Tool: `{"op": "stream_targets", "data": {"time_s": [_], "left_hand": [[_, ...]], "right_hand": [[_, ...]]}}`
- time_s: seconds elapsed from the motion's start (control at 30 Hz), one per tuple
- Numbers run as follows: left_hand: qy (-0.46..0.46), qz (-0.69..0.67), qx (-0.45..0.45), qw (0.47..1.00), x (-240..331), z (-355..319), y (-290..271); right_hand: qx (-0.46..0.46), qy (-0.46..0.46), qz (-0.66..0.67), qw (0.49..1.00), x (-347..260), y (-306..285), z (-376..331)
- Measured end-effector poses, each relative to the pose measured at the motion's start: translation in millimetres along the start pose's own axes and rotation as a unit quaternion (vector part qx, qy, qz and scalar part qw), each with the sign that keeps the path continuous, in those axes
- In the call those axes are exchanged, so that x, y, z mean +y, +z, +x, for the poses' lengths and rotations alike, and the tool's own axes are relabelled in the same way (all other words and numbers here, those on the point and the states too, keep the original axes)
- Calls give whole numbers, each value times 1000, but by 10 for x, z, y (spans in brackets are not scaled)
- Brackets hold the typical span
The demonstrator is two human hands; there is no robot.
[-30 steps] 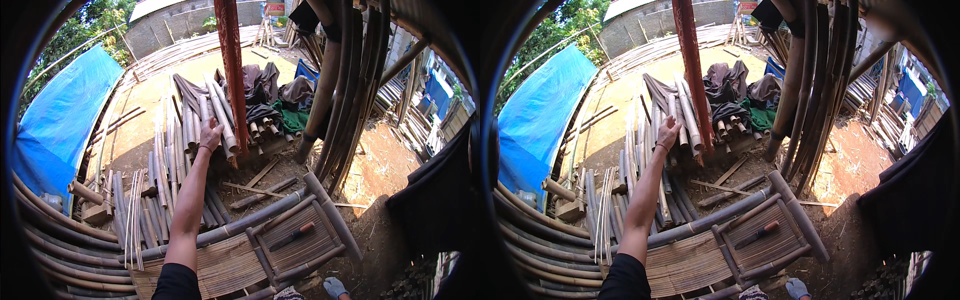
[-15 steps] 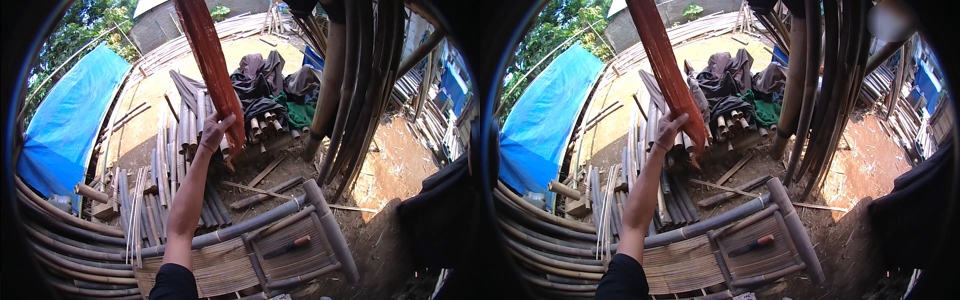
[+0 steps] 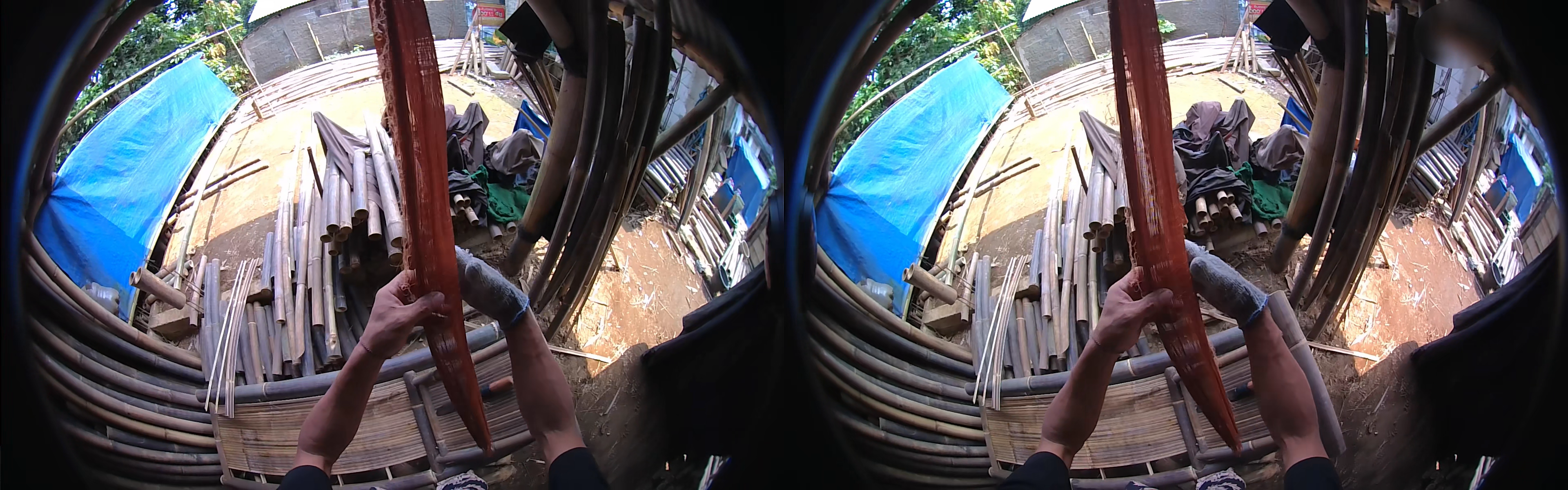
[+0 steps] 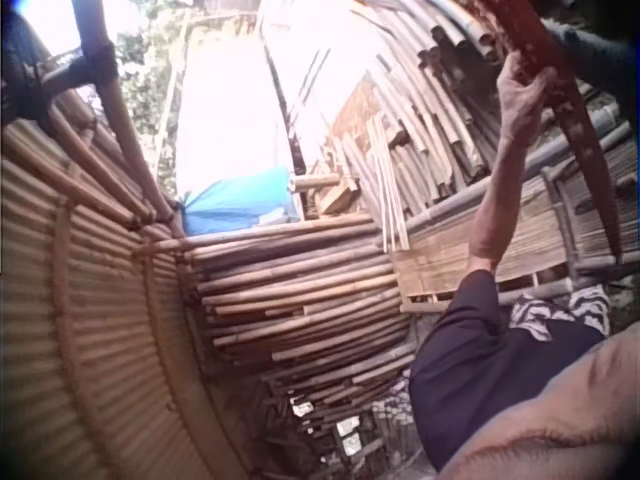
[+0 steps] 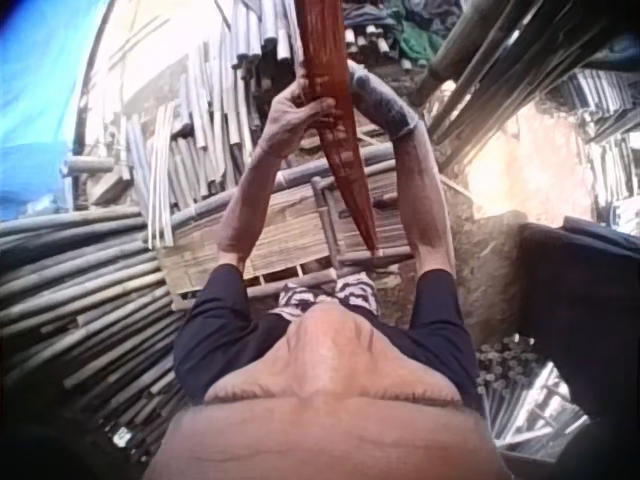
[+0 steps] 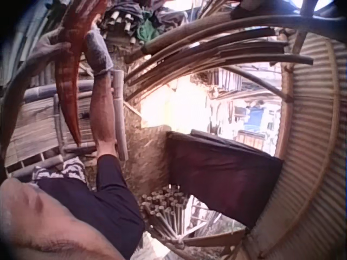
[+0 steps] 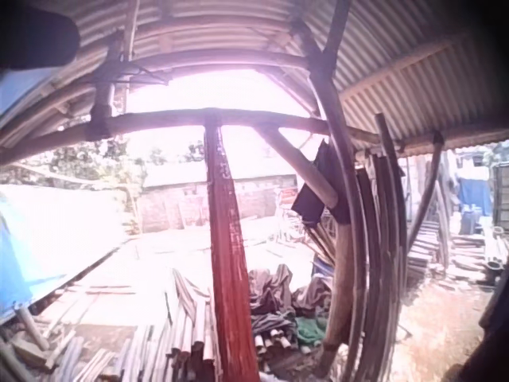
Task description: The person puts on a glove, fits bamboo slats into a frame, and then handles a large net while standing near a bamboo workbench.
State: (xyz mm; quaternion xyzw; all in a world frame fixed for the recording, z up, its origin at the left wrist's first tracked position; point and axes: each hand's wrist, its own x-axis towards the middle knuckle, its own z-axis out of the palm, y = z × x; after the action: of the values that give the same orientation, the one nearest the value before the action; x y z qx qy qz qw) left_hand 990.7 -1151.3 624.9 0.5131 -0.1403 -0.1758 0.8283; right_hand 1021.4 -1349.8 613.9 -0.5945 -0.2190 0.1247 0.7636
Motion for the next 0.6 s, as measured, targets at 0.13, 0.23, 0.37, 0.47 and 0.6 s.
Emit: {"op": "stream_targets", "data": {"time_s": [0.13,0.23,0.37,0.47,0.6], "left_hand": [[17,47,70,996,2,-382,-271],[-9,-69,80,994,163,-626,-290],[37,6,118,992,190,-769,-354],[47,55,133,988,237,-788,-326],[30,26,98,994,280,-789,-342]], "right_hand": [[68,66,-17,995,-155,643,-45],[150,118,-35,981,-325,888,-194],[120,86,63,987,-261,1088,-251],[141,80,123,979,-133,1036,-272],[134,65,-13,989,-309,1202,-272]]}}
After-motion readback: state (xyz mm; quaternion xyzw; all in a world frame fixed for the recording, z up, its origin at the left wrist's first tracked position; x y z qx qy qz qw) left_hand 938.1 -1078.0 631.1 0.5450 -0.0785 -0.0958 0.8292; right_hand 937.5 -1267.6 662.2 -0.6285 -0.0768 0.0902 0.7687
